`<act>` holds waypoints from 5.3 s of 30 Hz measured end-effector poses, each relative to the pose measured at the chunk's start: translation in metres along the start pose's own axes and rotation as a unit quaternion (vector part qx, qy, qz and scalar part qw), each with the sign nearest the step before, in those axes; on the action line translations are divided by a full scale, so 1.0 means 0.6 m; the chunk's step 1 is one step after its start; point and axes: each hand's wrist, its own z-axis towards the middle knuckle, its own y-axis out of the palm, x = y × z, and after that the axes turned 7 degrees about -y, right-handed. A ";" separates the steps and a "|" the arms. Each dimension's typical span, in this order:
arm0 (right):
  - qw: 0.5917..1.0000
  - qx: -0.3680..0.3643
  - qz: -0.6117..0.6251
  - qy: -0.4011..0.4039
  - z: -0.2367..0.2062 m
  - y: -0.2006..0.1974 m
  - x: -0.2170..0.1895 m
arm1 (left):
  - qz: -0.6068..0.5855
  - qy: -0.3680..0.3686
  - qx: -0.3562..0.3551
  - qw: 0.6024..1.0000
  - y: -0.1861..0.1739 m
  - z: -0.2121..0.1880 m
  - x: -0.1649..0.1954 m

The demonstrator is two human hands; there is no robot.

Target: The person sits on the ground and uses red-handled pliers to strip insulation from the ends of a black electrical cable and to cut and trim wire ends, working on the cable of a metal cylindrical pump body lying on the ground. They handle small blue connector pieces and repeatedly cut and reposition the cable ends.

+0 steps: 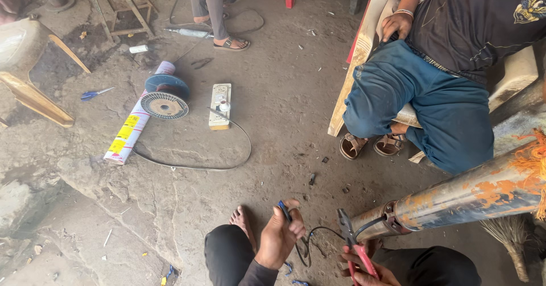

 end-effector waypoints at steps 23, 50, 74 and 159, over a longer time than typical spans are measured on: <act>0.651 0.221 -0.596 -0.416 0.019 0.107 -0.204 | 0.444 0.249 0.110 0.854 0.132 0.160 0.050; 0.570 0.284 -0.743 -0.206 0.063 0.015 -0.206 | 0.445 0.214 0.068 0.867 0.129 0.143 0.046; 0.814 0.187 -0.499 -0.230 0.031 0.027 -0.157 | 0.426 0.145 0.038 0.892 0.123 0.134 0.058; 0.963 0.122 -0.232 -0.062 -0.180 -0.006 0.054 | 0.474 0.085 0.051 0.875 0.121 -0.079 0.000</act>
